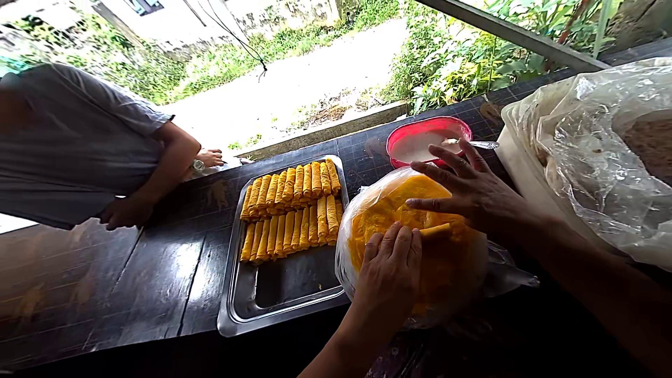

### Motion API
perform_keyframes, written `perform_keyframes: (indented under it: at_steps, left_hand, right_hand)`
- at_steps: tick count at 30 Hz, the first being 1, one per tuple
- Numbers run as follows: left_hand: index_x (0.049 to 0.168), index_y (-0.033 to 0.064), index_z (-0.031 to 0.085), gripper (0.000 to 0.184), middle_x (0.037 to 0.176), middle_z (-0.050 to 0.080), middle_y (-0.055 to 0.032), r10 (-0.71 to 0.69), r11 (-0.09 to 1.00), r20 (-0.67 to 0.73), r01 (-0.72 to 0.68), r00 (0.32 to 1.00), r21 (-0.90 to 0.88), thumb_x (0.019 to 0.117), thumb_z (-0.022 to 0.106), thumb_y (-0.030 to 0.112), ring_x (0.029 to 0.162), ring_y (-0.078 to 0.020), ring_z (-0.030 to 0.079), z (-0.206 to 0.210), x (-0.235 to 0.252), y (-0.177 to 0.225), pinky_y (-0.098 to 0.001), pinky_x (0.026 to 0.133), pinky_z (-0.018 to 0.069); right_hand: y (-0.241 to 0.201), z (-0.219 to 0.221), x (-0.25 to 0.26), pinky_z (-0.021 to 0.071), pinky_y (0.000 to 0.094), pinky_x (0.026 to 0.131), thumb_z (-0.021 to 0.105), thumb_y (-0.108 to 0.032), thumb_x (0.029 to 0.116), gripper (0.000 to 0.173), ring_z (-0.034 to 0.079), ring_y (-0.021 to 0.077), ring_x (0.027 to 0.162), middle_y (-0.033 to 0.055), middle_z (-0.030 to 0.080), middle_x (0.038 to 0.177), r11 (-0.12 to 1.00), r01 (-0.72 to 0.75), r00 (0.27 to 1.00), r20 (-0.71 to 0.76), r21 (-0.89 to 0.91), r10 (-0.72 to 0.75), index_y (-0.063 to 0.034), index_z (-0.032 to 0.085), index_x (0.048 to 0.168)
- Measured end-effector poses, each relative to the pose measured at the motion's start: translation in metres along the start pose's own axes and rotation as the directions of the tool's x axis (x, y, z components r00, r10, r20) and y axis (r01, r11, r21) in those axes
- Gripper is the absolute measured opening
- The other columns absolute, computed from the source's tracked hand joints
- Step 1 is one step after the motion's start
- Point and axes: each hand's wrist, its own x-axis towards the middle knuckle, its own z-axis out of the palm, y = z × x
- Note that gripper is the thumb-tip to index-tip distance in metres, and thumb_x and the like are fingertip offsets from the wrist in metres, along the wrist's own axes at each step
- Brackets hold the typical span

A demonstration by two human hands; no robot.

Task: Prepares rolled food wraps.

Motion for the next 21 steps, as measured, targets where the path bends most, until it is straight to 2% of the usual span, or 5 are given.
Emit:
perform_keyframes:
  at_steps: [3,5,11,17,21]
  left_hand:
    - [0.124,0.0060,0.069,0.031,0.124,0.072,-0.0093,-0.003,1.000,0.000,0.003,1.000,-0.002,0.1015,0.049,0.007,0.119,-0.0259,0.067,0.000,-0.001,0.001,-0.0402,0.097,0.0508]
    - [0.125,0.0062,0.069,0.030,0.124,0.072,-0.0095,-0.003,1.000,0.000,0.003,1.000,-0.015,0.1013,0.051,0.010,0.119,-0.0257,0.067,0.001,-0.001,0.001,-0.0402,0.097,0.0509]
    - [0.126,0.0059,0.069,0.031,0.123,0.072,-0.0095,0.007,1.000,0.025,-0.007,1.000,-0.005,0.1020,0.051,0.013,0.117,-0.0268,0.067,0.000,0.000,-0.001,-0.0409,0.097,0.0516]
    - [0.125,0.0058,0.070,0.031,0.123,0.072,-0.0086,0.001,1.000,0.021,0.000,1.000,-0.009,0.1018,0.050,0.010,0.116,-0.0252,0.068,0.001,0.000,-0.001,-0.0397,0.095,0.0515]
    - [0.125,0.0067,0.070,0.031,0.123,0.072,-0.0089,0.012,1.000,0.034,-0.011,0.999,-0.016,0.1024,0.050,0.012,0.117,-0.0261,0.068,-0.001,0.002,-0.002,-0.0402,0.095,0.0520]
  right_hand:
    - [-0.002,0.009,0.000,0.0195,0.0724,0.119,0.060,0.009,0.0865,0.070,0.030,0.0410,0.153,0.0064,0.046,0.160,0.992,0.067,0.997,0.024,0.105,-0.070,-0.0430,0.068,0.133]
    - [0.002,0.017,0.000,0.0232,0.0728,0.118,0.062,0.007,0.0887,0.068,0.033,0.0417,0.151,0.0072,0.047,0.159,0.991,0.082,0.993,0.073,0.109,-0.090,-0.0436,0.067,0.134]
    - [0.002,0.008,0.025,0.0200,0.0756,0.116,0.062,0.002,0.0936,0.057,0.033,0.0418,0.151,0.0087,0.045,0.160,0.995,0.063,0.993,0.103,-0.076,-0.055,-0.0386,0.069,0.133]
    - [-0.004,0.009,0.027,0.0221,0.0736,0.118,0.063,0.007,0.0889,0.061,0.033,0.0388,0.152,0.0053,0.047,0.159,0.992,0.112,0.986,0.121,0.051,-0.118,-0.0388,0.072,0.128]
    - [-0.007,0.004,0.030,0.0230,0.0743,0.116,0.065,0.010,0.0876,0.060,0.036,0.0406,0.150,0.0092,0.048,0.158,1.000,0.004,0.991,0.130,-0.029,-0.001,-0.0331,0.072,0.129]
